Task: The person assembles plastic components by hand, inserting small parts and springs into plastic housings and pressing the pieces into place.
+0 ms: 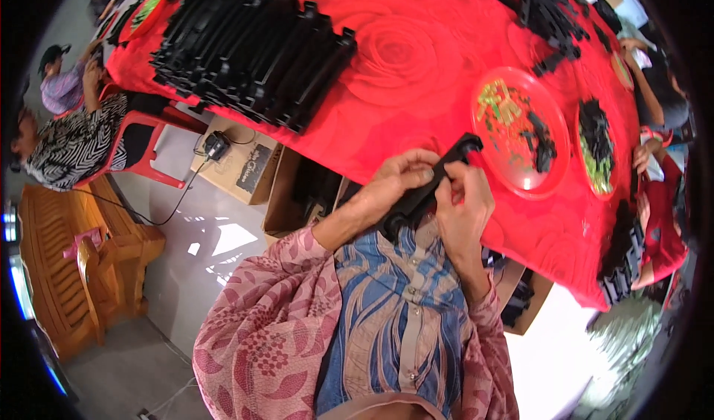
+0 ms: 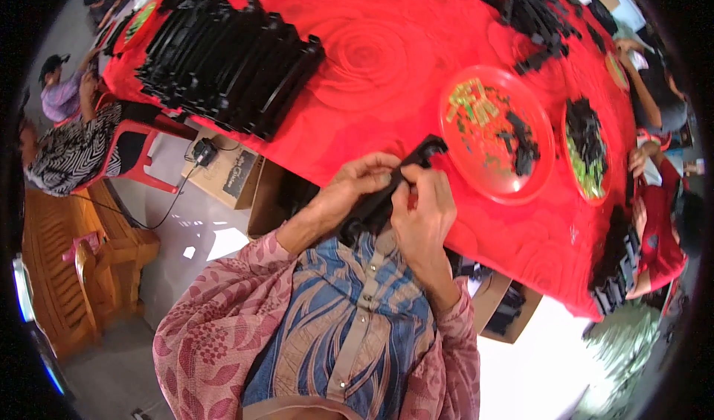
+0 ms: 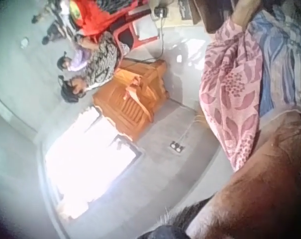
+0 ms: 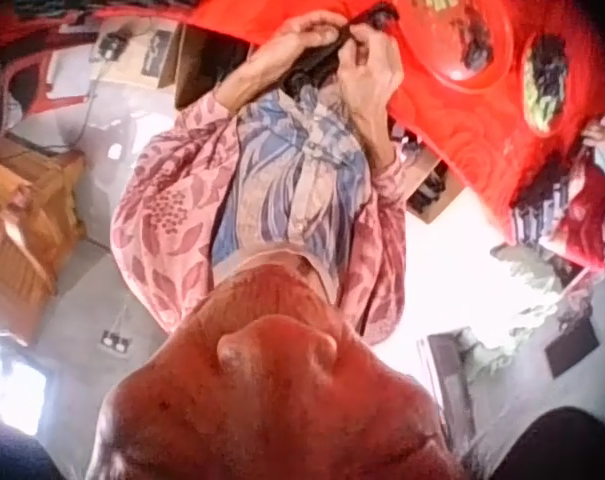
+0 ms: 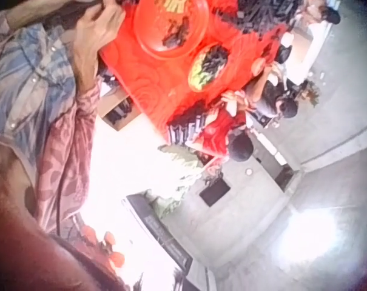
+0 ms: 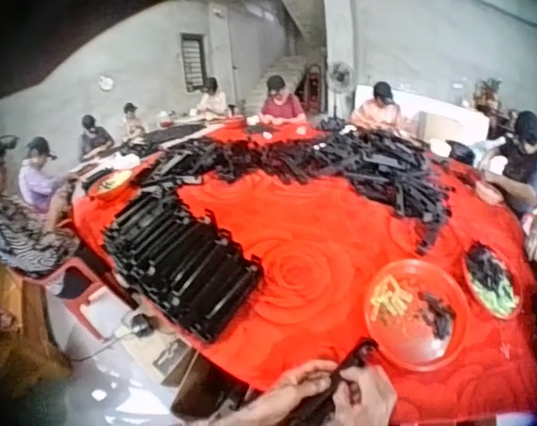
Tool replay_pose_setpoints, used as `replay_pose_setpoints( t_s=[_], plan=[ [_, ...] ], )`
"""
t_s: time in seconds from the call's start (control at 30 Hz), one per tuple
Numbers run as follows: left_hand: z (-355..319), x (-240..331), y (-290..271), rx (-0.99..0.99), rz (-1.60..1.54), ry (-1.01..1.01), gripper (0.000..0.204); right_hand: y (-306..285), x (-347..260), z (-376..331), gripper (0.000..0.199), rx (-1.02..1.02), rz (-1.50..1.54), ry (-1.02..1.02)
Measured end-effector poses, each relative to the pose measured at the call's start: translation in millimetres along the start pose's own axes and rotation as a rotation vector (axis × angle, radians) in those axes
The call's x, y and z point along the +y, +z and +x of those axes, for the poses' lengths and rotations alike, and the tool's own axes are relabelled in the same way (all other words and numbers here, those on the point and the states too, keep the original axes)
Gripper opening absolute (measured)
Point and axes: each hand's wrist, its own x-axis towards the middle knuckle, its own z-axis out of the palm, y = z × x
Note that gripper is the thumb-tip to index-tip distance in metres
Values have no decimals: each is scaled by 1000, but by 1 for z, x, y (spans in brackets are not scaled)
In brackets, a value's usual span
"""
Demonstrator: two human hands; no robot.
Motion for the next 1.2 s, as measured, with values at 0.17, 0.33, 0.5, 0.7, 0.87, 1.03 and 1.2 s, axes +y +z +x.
replay_pose_setpoints(
  t_s=[0.17, 0.33, 0.5, 0.7, 0.87, 1.03, 1.2],
  plan=[
    [4, 0, -6, -17, -140, -44, 32, -9, -5, 1, 14, -38, 477, 352],
    [8, 3, -19, -133, -288, -57, 32, -19, 0, 7, 13, 97, 383, 310],
    [7, 5, -23, -165, -330, -46, 33, -23, -2, 5, 13, 122, 365, 271],
    [6, 8, -17, -82, -321, -67, 32, -16, -7, 3, 13, 70, 347, 162],
    [3, 5, -6, 2, -217, -56, 28, -3, -6, 0, 25, 39, 169, -43],
    [-4, 6, 5, 126, -62, -66, 27, 0, -11, -3, 29, -9, -147, -186],
    [-6, 1, 5, 109, -42, -14, 27, -3, -16, -6, 31, -42, -136, -104]
  ],
)
